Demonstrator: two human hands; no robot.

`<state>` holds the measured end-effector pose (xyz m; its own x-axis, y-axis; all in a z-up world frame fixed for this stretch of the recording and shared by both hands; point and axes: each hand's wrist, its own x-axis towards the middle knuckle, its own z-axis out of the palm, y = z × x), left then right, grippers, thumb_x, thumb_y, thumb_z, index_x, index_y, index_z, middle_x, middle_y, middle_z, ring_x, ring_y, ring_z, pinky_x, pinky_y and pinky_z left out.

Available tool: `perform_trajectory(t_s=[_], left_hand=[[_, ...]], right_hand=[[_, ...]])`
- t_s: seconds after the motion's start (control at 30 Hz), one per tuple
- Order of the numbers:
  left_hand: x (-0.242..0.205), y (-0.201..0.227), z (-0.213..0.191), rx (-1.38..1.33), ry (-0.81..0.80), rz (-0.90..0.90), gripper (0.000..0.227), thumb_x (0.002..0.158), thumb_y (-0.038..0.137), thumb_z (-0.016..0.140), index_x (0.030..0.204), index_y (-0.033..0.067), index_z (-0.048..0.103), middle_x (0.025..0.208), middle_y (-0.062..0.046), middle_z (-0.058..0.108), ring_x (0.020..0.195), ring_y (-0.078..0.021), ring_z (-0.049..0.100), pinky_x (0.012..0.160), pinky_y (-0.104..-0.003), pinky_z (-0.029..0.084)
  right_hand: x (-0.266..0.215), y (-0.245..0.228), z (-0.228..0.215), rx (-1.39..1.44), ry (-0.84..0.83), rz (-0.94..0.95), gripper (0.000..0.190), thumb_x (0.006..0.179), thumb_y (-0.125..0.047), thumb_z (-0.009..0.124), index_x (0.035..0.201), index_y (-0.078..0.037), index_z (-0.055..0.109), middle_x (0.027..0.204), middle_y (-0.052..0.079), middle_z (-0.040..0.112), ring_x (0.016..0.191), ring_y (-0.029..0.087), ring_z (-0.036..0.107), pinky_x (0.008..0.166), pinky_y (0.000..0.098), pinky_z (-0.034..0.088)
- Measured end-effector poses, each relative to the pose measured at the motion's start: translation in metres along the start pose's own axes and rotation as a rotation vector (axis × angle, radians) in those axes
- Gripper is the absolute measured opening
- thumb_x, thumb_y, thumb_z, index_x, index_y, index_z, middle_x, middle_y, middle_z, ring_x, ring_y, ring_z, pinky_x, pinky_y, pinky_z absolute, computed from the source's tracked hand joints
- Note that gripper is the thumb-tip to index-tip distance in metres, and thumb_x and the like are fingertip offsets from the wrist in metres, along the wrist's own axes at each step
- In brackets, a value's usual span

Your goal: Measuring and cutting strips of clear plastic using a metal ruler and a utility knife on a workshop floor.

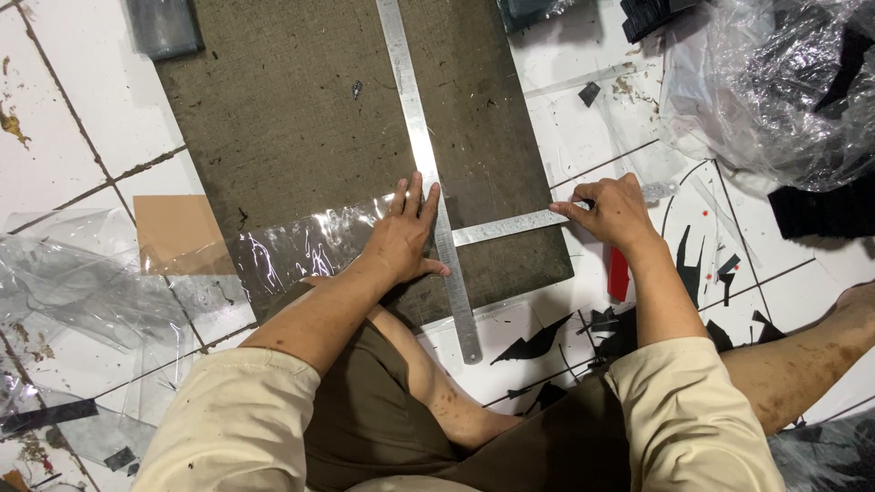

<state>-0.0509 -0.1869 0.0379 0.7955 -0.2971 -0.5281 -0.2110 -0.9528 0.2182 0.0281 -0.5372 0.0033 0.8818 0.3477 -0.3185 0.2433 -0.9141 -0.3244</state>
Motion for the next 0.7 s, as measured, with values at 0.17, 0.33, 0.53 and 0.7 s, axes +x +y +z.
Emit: perform_trajectory(t_s=[0.17,0.33,0.53,0.7], left_hand=[[0.0,0.0,-0.002,-0.012,-0.008,-0.001,0.142,0.064,0.07,0.086,0.165,0.0071,0.008,0.167,-0.03,0.011,0.152,-0.0484,0.02,0.12,-0.053,0.032],[0.001,0.001,-0.002,-0.028,-0.015,-0.007,0.142,0.064,0.068,0.087,0.164,0.006,0.008,0.167,-0.03,0.01,0.153,-0.0487,0.019,0.121,-0.053,0.031],[0.001,-0.002,-0.001,-0.022,0.001,0.004,0.145,0.061,0.069,0.088,0.164,0.0036,0.01,0.167,-0.03,0.013,0.152,-0.0497,0.02,0.121,-0.052,0.031],[0.002,-0.002,0.002,-0.022,0.019,0.012,0.145,0.059,0.07,0.088,0.163,0.0027,0.012,0.167,-0.03,0.014,0.152,-0.0503,0.021,0.119,-0.053,0.034]], right_hand=[[-0.002,-0.004,-0.003,0.005,-0.008,0.012,0.045,0.091,-0.063,0.072,0.084,-0.018,0.077,0.068,0.011,0.071,0.074,0.03,0.069,0.084,0.0367,0.038],[0.0,-0.003,-0.002,0.031,-0.015,0.043,0.043,0.088,-0.062,0.074,0.084,-0.019,0.078,0.065,0.014,0.069,0.072,0.033,0.065,0.086,0.0377,0.039],[0.027,-0.005,-0.018,0.137,0.056,0.05,0.04,0.092,-0.057,0.076,0.078,-0.019,0.076,0.057,0.01,0.065,0.065,0.033,0.062,0.085,0.037,0.038],[0.05,-0.006,-0.016,0.077,0.067,0.04,0.046,0.091,-0.064,0.075,0.081,-0.019,0.077,0.059,0.011,0.064,0.069,0.035,0.059,0.086,0.0377,0.038]])
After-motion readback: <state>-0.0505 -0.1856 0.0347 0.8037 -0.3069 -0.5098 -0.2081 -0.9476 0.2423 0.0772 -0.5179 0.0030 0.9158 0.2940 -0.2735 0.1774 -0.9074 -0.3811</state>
